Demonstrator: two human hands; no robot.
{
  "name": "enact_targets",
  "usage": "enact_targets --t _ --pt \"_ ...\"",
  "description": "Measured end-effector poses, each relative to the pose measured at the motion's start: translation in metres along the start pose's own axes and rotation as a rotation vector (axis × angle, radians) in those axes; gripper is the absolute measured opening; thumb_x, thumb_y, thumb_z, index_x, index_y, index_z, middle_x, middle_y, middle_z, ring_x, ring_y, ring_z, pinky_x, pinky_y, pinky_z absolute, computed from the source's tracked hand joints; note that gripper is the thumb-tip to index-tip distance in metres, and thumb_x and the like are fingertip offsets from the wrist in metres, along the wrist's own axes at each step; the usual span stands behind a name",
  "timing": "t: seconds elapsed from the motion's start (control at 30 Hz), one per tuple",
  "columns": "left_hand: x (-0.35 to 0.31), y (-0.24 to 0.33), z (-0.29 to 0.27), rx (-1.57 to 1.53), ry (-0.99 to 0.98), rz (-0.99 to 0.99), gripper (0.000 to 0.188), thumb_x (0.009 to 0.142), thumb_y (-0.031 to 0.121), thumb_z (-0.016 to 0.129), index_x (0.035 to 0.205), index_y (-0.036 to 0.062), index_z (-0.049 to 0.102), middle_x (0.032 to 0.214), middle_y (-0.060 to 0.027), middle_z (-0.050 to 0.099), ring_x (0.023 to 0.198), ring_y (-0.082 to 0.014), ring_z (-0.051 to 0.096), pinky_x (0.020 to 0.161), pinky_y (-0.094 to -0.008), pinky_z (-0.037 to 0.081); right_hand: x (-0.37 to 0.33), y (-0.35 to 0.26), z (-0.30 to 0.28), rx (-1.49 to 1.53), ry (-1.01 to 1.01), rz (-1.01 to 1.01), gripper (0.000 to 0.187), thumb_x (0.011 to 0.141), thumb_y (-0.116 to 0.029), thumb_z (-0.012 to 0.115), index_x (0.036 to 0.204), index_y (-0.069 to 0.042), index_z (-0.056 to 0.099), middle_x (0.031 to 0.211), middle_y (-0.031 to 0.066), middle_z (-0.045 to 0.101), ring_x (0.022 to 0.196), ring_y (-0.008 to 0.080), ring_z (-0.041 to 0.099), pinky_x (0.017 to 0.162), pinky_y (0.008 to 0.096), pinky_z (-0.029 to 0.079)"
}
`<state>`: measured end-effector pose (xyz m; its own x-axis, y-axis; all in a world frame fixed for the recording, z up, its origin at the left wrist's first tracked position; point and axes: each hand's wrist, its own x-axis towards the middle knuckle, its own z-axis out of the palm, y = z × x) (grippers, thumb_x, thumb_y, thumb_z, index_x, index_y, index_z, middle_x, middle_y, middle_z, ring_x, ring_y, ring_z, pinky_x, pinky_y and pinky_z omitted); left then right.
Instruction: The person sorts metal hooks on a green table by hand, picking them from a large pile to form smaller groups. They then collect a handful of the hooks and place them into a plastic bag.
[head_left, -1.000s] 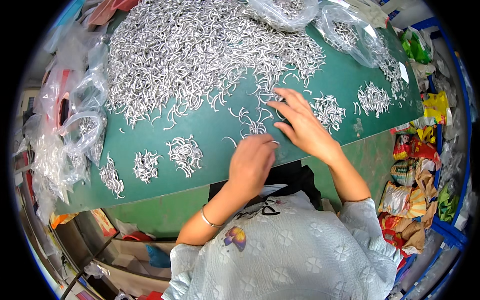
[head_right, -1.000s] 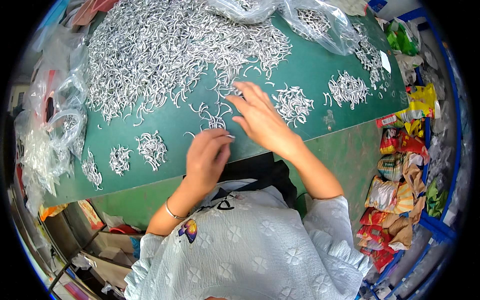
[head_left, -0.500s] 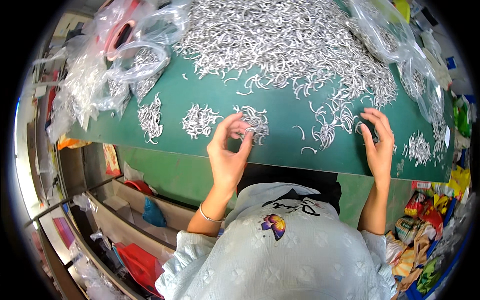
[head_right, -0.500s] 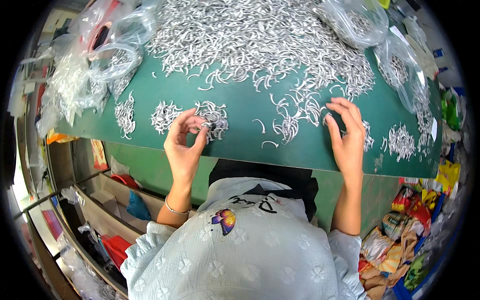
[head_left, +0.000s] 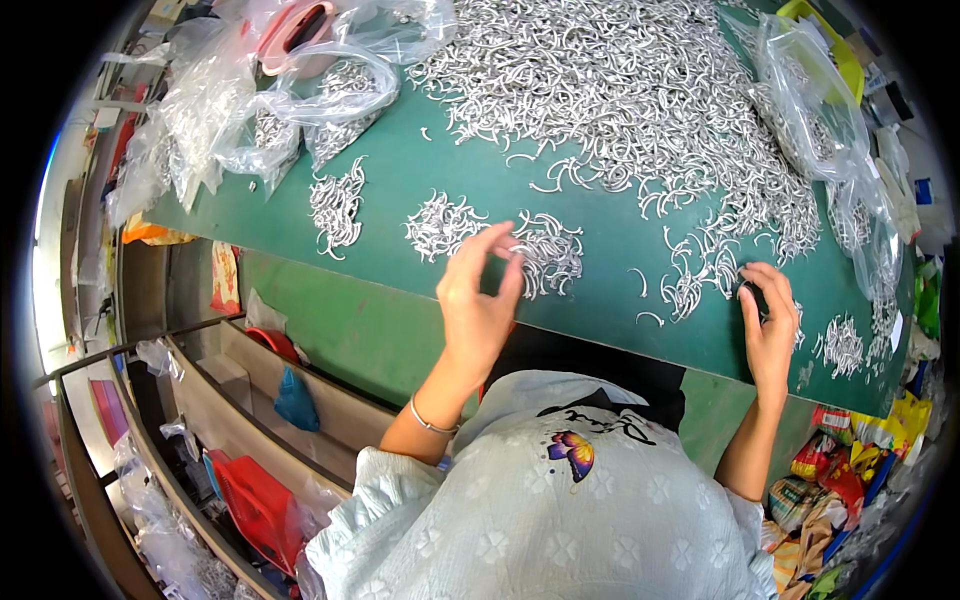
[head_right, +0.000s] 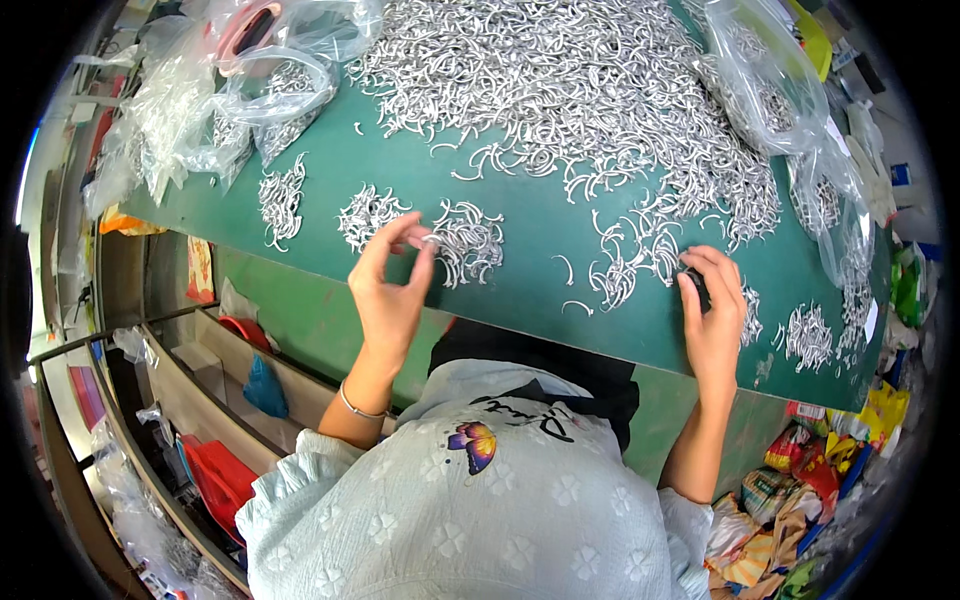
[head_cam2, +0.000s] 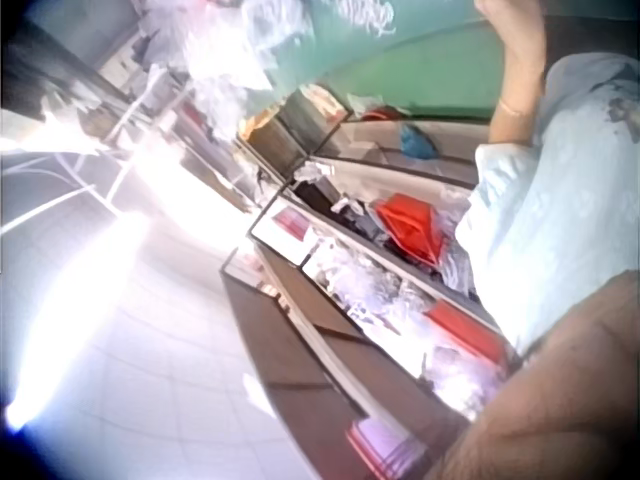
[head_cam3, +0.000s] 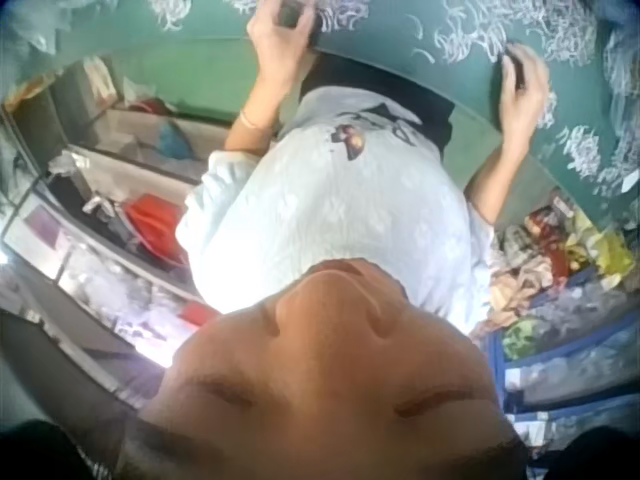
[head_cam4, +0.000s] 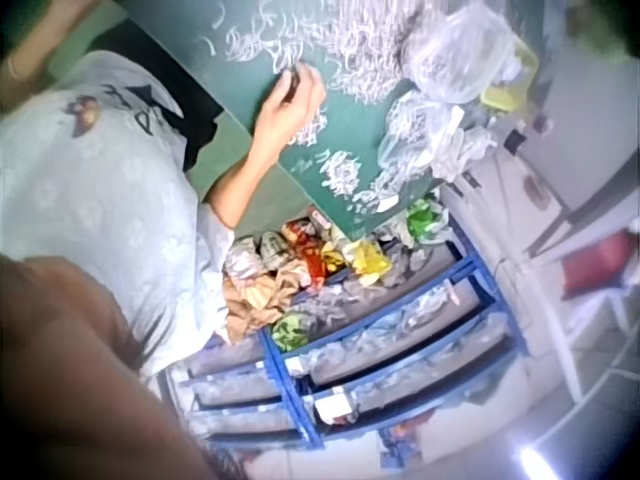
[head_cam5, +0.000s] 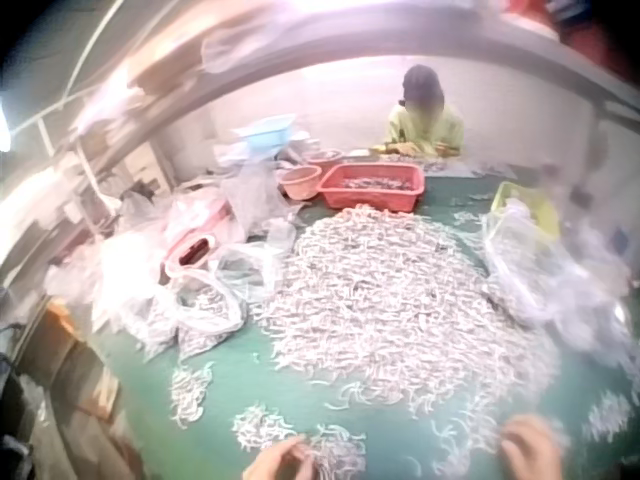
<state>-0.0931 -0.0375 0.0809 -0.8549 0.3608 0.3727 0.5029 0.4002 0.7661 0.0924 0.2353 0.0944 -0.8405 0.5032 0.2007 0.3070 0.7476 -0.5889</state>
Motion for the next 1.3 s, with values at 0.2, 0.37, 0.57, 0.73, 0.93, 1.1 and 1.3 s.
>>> enact_targets --t 0.2,0.37,0.57,0.73,0.93,1.1,1.3 --pt "0.014 -0.034 -0.028 0.269 0.166 -0.144 0.048 0.075 -0.008 0.070 0.121 0.0010 0.059 0.089 -0.0053 0.066 0.076 -0.0170 0.059 0.078 -0.0333 0.049 -0.002 0.007 -0.001 -0.006 0.000 0.057 0.017 0.085 0.003 0.064 0.102 0.003 0.064 0.103 0.0143 0.063 0.091 0.0275 0.059 0.081 0.0333 0.049" --pt "0.011 -0.028 -0.026 0.235 0.127 -0.113 0.046 0.076 -0.007 0.070 0.120 0.0021 0.059 0.088 -0.0040 0.066 0.075 -0.0148 0.058 0.075 -0.0307 0.046 -0.003 0.006 0.000 0.009 -0.011 0.064 0.015 0.086 0.003 0.063 0.102 0.004 0.064 0.103 0.0142 0.063 0.085 0.0247 0.058 0.076 0.0313 0.049" --pt "0.003 -0.020 -0.002 0.118 0.071 -0.044 0.043 0.076 -0.008 0.070 0.116 0.0034 0.062 0.087 -0.0030 0.067 0.075 -0.0120 0.059 0.070 -0.0275 0.045 -0.003 0.006 0.001 0.033 -0.027 0.046 0.015 0.086 0.004 0.063 0.101 0.005 0.063 0.102 0.0142 0.063 0.079 0.0240 0.058 0.076 0.0315 0.049" --pt "0.008 -0.027 -0.007 0.298 0.089 0.001 0.041 0.075 -0.005 0.072 0.113 0.0053 0.063 0.089 -0.0046 0.066 0.084 -0.0202 0.060 0.081 -0.0337 0.042 -0.004 0.005 0.001 0.005 -0.024 0.043 0.015 0.086 0.004 0.063 0.101 0.005 0.063 0.100 0.0140 0.063 0.079 0.0235 0.059 0.076 0.0320 0.048" --pt "0.002 -0.036 -0.007 0.399 0.071 0.036 0.039 0.075 -0.003 0.072 0.111 0.0086 0.064 0.113 -0.0067 0.060 0.106 -0.0268 0.054 0.088 -0.0397 0.038 -0.002 0.002 0.003 0.016 -0.028 0.025 0.015 0.086 0.003 0.063 0.101 0.005 0.063 0.099 0.0141 0.063 0.079 0.0243 0.059 0.076 0.0322 0.048" --pt "0.011 -0.035 -0.011 0.480 -0.088 0.142 0.030 0.075 0.013 0.079 0.104 0.0133 0.069 0.137 -0.0107 0.051 0.132 -0.0335 0.042 0.107 -0.0564 0.028 -0.003 0.003 0.003 0.012 -0.029 0.027 0.014 0.086 0.002 0.063 0.100 0.005 0.063 0.099 0.0143 0.063 0.080 0.0247 0.060 0.076 0.0322 0.049" --pt "0.018 -0.063 -0.013 0.426 -0.164 0.152 0.023 0.078 0.013 0.076 0.098 0.0110 0.066 0.130 -0.0086 0.053 0.130 -0.0342 0.044 0.107 -0.0674 0.023 -0.003 0.001 0.004 0.026 -0.015 0.016 0.014 0.086 0.002 0.063 0.100 0.004 0.064 0.099 0.0143 0.063 0.082 0.0254 0.060 0.077 0.0326 0.049"
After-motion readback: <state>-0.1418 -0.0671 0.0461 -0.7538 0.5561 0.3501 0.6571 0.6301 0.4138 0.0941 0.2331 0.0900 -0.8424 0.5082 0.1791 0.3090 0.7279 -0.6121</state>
